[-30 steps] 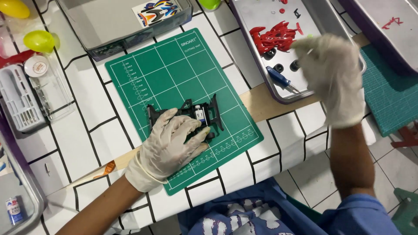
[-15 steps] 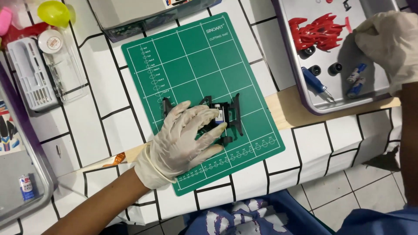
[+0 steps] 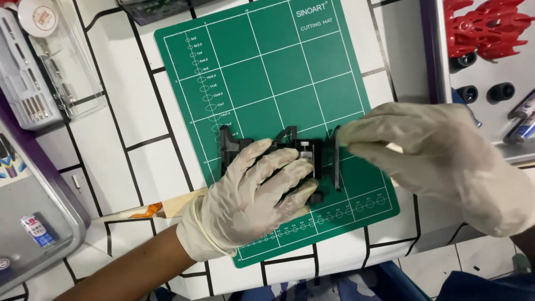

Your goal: Assembling a miniature toy car by installing internal components like the motor and gears, followed by the outer body panels.

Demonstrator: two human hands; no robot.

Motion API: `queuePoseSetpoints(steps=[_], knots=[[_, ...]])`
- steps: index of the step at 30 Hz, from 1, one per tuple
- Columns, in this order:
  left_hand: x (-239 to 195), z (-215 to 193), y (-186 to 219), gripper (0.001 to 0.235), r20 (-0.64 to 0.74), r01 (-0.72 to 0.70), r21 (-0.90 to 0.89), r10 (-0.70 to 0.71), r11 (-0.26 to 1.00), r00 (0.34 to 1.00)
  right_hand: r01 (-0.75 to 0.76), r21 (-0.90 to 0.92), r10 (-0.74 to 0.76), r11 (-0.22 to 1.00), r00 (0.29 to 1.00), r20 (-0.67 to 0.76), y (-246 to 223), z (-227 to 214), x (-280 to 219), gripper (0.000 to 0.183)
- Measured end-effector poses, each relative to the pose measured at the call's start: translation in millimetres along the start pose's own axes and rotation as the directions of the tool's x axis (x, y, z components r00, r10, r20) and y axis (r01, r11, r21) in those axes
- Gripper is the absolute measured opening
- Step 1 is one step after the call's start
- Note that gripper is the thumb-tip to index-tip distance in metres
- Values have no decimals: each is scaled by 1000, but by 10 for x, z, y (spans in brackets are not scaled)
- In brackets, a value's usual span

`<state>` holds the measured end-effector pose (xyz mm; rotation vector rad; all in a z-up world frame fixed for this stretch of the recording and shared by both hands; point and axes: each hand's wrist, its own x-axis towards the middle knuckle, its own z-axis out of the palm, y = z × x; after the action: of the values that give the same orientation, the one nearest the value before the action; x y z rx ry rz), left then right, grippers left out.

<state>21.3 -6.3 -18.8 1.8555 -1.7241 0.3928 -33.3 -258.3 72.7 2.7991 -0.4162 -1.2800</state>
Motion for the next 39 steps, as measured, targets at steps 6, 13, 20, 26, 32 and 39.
queuePoseSetpoints(steps=[6,13,20,26,32,39], knots=[[30,25,27,7,-97,86,-92,-95,992,991,620,145,-376,771,627,-682,-150,273,238,18],[36,60,59,18,-114,160,-120,-174,980,978,681,342,-373,648,675,-637,-206,220,232,19],[13,85,64,16,-100,135,-109,-146,985,984,577,294,-323,762,732,-600,-295,240,241,12],[17,124,73,21,-112,178,-130,-193,975,975,603,564,-308,564,787,-534,-297,124,183,14],[15,128,54,13,-157,129,-110,-145,985,977,672,375,-366,638,694,-620,-328,154,176,15],[-83,200,-52,10,-128,21,-71,-30,997,991,728,282,-434,625,624,-649,-205,150,234,19]])
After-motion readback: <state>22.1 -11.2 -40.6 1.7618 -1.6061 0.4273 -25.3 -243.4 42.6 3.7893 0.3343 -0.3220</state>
